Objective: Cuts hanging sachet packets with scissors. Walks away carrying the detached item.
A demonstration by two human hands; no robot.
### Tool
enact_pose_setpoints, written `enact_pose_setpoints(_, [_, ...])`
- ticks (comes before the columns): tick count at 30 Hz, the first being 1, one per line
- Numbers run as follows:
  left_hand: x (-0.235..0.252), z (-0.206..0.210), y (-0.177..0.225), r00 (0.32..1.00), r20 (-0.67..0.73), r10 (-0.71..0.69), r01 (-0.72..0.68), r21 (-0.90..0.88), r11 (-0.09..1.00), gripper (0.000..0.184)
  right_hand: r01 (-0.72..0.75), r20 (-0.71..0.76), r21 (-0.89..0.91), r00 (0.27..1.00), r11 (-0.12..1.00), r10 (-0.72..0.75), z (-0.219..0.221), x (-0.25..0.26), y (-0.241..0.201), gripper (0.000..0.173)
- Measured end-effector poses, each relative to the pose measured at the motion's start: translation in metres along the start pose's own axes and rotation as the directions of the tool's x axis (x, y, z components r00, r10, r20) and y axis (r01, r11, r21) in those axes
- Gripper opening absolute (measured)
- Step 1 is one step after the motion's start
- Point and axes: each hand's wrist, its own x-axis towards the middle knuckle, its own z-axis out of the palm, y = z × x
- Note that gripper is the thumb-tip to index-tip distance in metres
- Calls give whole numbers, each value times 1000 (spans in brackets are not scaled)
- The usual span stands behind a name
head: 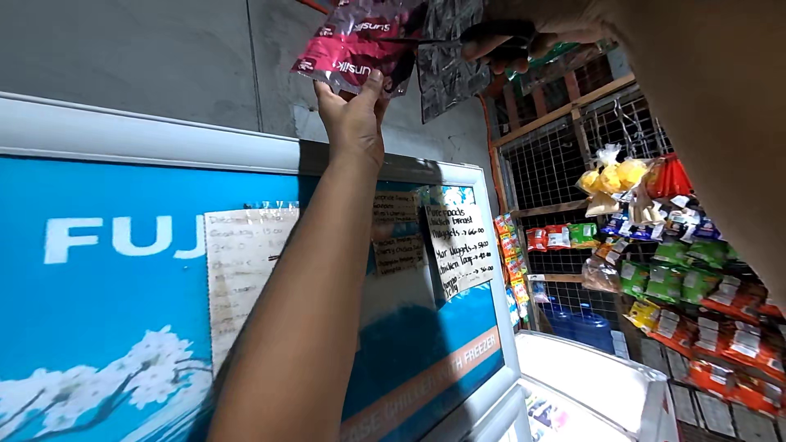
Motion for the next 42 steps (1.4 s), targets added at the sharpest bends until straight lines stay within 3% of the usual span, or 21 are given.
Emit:
enact_pose_setpoints(12, [-1, -2, -2, 1000, 3, -11, 11, 1, 1000, 76, 68, 30, -67, 997, 995, -66, -3, 3, 6, 25])
enact_pose_setpoints(18, [-6, 6, -1, 1000, -2, -29, 29, -41, 999, 74, -8, 15, -21, 1000, 1000, 9, 2, 1, 3, 29])
enact_pose_setpoints(22, [-6, 14, -2, 989, -54, -135, 127, -126, 984, 67, -11, 23, -53, 1000, 999, 12, -1, 1, 7, 28])
enact_pose_setpoints(26, [2, 28, -7, 949, -119, -292, 266, -196, 944, 48, -24, 27, -67, 999, 997, 26, -4, -2, 10, 29])
enact_pose_setpoints(34, [12, 35, -24, 986, -108, -129, 109, -171, 979, 40, 21, 23, -9, 1000, 1000, -20, -4, -6, 20, 29])
enact_pose_setpoints(42, [16, 36, -4, 984, -179, 6, 1, 37, 999, 52, 123, 41, 84, 991, 989, -127, 3, 2, 37, 32])
